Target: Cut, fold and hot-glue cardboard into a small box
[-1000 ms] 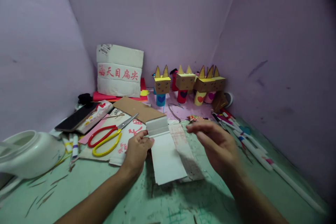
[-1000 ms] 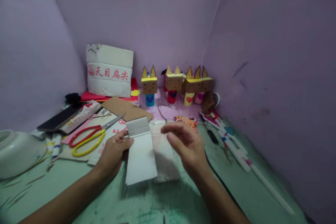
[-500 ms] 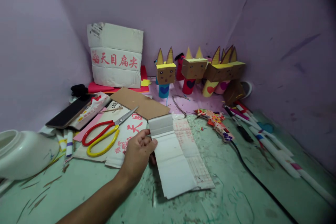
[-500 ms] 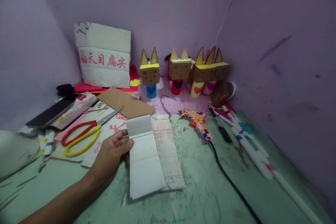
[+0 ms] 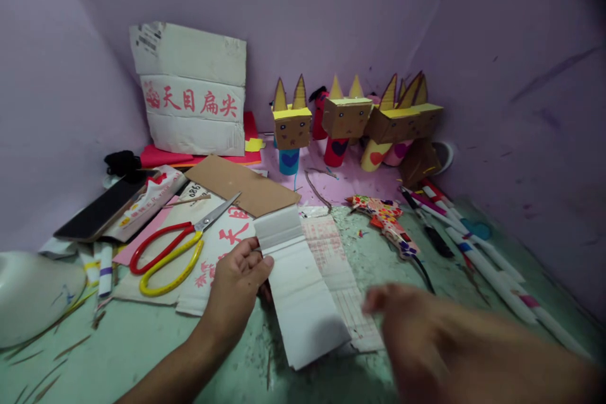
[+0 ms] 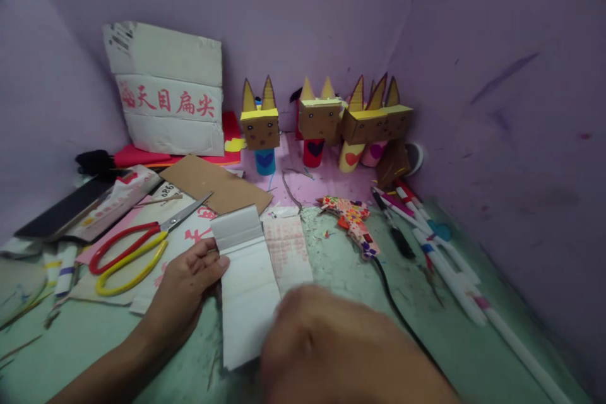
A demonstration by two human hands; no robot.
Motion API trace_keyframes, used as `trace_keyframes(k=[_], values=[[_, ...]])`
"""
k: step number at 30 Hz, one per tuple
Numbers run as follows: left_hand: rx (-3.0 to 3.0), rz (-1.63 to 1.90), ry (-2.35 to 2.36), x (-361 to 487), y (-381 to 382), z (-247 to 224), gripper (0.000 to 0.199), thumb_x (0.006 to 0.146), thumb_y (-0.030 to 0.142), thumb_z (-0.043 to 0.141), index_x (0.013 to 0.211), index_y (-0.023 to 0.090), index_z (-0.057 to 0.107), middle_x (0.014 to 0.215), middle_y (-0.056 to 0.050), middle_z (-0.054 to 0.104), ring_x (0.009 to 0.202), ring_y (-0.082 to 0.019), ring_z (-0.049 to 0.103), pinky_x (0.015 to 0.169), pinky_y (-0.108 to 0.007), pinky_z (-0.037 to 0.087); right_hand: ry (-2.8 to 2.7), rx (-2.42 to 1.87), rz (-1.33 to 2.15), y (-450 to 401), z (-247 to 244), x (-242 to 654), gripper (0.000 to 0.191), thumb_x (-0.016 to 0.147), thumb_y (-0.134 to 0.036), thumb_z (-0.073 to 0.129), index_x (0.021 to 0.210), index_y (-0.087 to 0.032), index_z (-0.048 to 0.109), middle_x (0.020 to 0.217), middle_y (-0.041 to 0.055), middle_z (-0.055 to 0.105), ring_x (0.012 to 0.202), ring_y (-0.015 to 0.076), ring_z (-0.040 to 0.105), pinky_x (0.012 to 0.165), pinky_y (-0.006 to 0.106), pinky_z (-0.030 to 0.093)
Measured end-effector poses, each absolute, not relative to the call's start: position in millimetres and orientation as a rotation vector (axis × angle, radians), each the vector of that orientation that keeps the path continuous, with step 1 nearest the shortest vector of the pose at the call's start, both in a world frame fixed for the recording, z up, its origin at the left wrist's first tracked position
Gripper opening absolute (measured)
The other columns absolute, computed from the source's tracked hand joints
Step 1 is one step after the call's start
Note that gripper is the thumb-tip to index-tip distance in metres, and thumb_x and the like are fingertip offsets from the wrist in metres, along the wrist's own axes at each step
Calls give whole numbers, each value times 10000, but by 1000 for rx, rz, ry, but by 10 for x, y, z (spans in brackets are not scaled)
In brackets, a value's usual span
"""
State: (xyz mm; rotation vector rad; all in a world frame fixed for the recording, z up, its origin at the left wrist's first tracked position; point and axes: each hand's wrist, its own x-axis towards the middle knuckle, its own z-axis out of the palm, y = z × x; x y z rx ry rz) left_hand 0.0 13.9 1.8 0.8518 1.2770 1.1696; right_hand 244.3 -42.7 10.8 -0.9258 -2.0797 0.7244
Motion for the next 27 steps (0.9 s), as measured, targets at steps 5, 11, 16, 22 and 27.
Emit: trace_keyframes(k=[5, 11, 16, 22, 27], values=[[893, 1135, 1262, -17, 132, 31, 360, 655, 293, 725, 951, 138, 593, 526, 41, 614, 392, -94, 505, 401, -185, 404, -2391, -942, 634, 14, 329, 2172, 574, 697, 22, 526, 1204, -246, 548, 1124, 105, 629, 1023, 256, 581, 828, 405, 531], [925, 1038, 1206, 106, 154, 71, 426, 691, 323, 678, 1055, 122, 583, 665, -35, 680, 471, -137, 564, 435, -223, 426, -2383, -841, 323, -38, 104, 2148, 378, 737, 3, 512, 1038, -207, 603, 997, 89, 663, 878, 229, 566, 744, 372, 443], [1554, 1049, 1495, 165, 75, 6, 488, 796, 237, 538, 1276, 161, 491, 1171, -158, 587, 856, -245, 613, 732, -388, 513, -2318, -866, 11, -68, -42, 2296, 278, 850, -56, 445, 1027, -186, 615, 849, 87, 699, 737, 215, 558, 722, 389, 396], [2409, 1071, 927, 138, -195, -253, 591, 558, 22, 458, 1119, 190, 536, 971, -114, 615, 888, -257, 573, 738, -358, 526, -2263, -940, 107, -211, -173, 2279, 331, 784, -4, 446, 1029, -158, 607, 813, 90, 674, 700, 199, 563, 625, 334, 452], [2543, 1016, 1110, 210, -211, -342, 415, 544, 39, 456, 923, 176, 555, 854, -88, 611, 739, -223, 561, 621, -325, 505, -2279, -1004, 278, -227, -133, 2268, 344, 746, 5, 455, 1013, -141, 617, 820, 104, 652, 703, 203, 571, 586, 309, 489]])
